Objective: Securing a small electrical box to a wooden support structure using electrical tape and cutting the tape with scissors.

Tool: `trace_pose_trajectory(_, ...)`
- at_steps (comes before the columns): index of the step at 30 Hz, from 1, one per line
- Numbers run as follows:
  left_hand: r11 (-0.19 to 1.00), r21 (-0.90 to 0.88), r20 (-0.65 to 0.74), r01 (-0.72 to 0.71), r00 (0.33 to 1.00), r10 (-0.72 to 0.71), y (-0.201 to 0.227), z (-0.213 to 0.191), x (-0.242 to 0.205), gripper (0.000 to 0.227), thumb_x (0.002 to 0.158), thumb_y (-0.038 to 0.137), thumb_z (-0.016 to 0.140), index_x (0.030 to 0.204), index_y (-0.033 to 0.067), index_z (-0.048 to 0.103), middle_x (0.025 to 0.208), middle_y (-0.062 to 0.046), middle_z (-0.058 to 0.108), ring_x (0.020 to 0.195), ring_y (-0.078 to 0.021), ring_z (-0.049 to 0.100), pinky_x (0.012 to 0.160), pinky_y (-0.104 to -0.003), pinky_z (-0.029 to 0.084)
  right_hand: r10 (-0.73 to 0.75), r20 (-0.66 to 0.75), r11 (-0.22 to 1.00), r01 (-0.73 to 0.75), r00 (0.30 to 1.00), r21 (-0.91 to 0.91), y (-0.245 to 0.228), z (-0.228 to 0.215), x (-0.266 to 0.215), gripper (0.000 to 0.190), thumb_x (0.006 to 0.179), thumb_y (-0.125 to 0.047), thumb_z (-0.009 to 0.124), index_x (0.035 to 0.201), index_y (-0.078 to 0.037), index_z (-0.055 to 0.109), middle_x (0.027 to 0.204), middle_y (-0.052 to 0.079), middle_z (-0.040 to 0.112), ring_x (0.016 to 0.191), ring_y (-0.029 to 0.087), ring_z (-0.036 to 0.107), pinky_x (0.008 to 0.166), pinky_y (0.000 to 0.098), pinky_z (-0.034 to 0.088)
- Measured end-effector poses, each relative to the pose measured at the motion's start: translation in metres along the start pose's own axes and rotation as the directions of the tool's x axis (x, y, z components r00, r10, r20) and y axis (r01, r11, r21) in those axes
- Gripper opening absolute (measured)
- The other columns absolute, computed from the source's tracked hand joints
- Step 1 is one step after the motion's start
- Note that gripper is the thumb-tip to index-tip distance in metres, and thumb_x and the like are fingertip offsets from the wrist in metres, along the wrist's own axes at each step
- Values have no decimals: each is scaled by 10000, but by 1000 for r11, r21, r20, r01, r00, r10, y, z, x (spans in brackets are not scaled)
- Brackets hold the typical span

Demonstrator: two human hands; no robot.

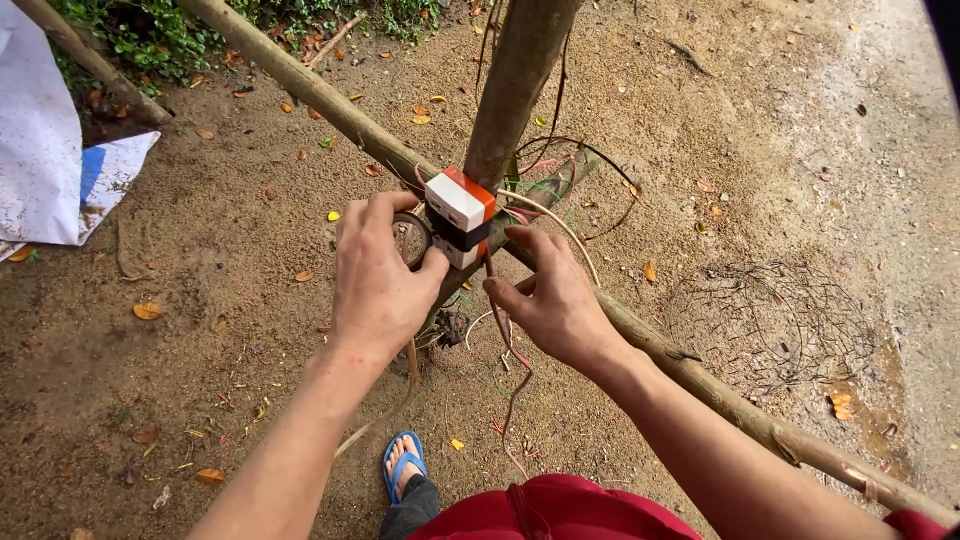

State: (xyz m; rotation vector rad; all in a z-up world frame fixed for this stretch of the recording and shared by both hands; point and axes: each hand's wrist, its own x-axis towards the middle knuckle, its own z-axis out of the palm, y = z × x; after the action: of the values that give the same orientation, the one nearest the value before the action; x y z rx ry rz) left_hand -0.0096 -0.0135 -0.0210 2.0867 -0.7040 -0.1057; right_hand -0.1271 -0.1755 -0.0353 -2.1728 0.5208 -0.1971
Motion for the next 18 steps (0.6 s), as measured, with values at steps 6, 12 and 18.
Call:
trace_pose_trajectory(6,999,43,8,13,1000,-14,-8,6,6,519,851,101,713,1348,22,591,1144,-169,543,1138,-341,603,962,-507,536,54,19,996,-56,998,75,-7,-5,-14,652,898,-251,745,1479,-45,535,1329,274,535,837,343,806,743,436,677)
trace_pose_trajectory(12,999,9,73,37,997,-38,12,-3,0,671,775,122,776,1400,4,561,1186,-215,552,1173,-382,587,1021,-557,485,36,56,988,-44,998,150,-15,-6,-24,609,906,-224,703,1459,-20,551,1359,313,521,728,293,809,703,415,680)
trace_pose_trajectory(18,999,-27,35,22,999,-21,4,8,5,742,747,208,907,1377,3,573,1200,-223,571,1190,-401,581,1051,-575,452,133,88,977,-145,987,156,-7,-9,-40,545,898,-170,677,1423,-44,601,1340,287,540,707,276,808,680,392,681)
